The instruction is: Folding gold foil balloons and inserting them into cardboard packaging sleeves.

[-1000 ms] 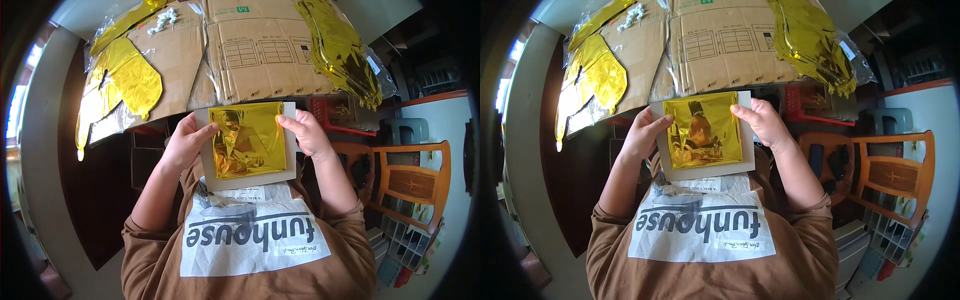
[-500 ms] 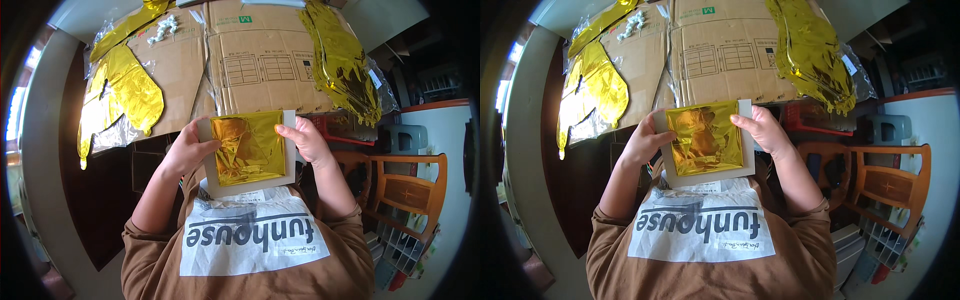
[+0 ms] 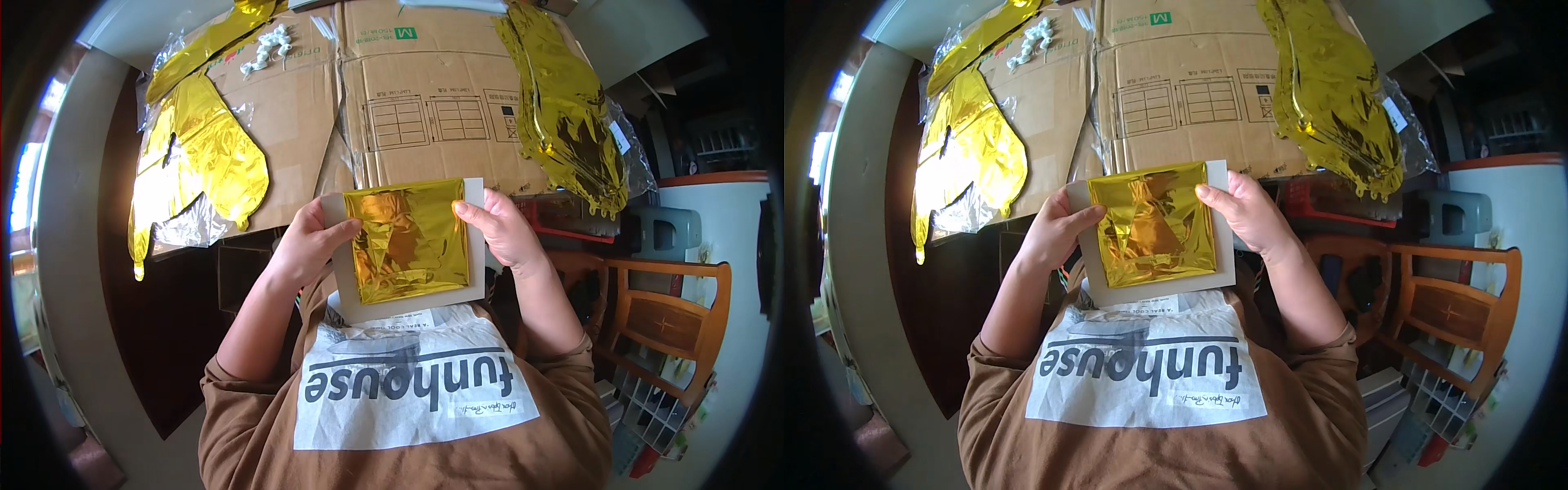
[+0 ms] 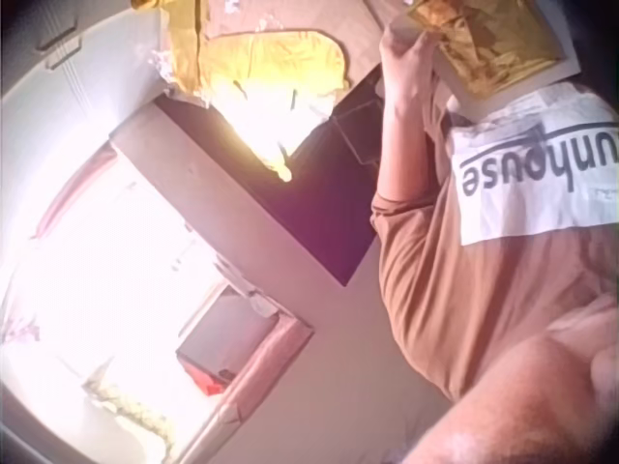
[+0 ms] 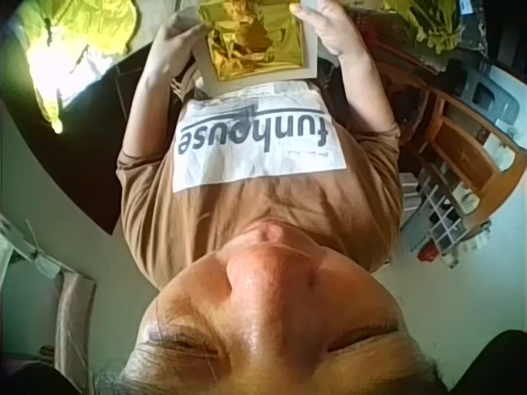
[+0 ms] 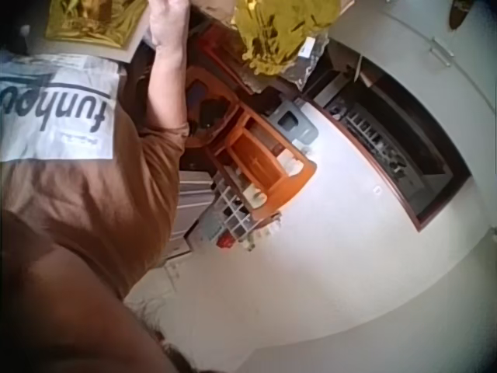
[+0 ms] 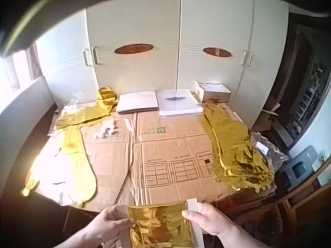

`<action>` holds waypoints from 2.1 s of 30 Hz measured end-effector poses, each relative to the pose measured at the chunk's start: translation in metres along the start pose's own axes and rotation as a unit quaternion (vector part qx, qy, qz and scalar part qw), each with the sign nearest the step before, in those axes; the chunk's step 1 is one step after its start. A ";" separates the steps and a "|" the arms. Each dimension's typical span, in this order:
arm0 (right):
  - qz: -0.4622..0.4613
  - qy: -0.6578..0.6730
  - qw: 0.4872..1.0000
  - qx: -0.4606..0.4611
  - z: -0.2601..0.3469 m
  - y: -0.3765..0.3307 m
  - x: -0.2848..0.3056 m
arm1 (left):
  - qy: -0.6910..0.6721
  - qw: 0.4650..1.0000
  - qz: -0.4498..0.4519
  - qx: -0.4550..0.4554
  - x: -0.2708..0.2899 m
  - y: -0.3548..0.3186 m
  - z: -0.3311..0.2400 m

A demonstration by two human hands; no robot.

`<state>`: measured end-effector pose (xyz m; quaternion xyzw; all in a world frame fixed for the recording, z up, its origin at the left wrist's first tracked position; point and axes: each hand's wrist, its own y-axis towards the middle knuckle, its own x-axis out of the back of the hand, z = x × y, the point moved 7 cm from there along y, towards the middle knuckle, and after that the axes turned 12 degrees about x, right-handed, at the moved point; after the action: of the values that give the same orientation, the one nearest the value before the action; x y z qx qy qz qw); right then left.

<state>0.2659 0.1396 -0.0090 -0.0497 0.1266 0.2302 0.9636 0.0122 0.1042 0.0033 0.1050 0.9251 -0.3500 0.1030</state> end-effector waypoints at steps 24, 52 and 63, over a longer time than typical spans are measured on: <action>-0.126 0.002 0.991 0.043 -0.005 -0.008 0.005 | 0.046 0.998 -0.002 -0.036 -0.006 0.005 -0.008; -0.025 -0.025 0.999 0.040 0.038 0.022 0.016 | 0.105 0.993 -0.017 -0.048 -0.006 0.027 -0.051; -0.031 -0.025 0.999 0.025 0.037 0.024 0.018 | 0.120 0.992 0.016 -0.043 -0.006 0.035 -0.052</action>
<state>0.2791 0.1743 0.0207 -0.0241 0.1066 0.1985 0.9740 0.0207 0.1635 0.0209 0.1564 0.9433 -0.2927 0.0013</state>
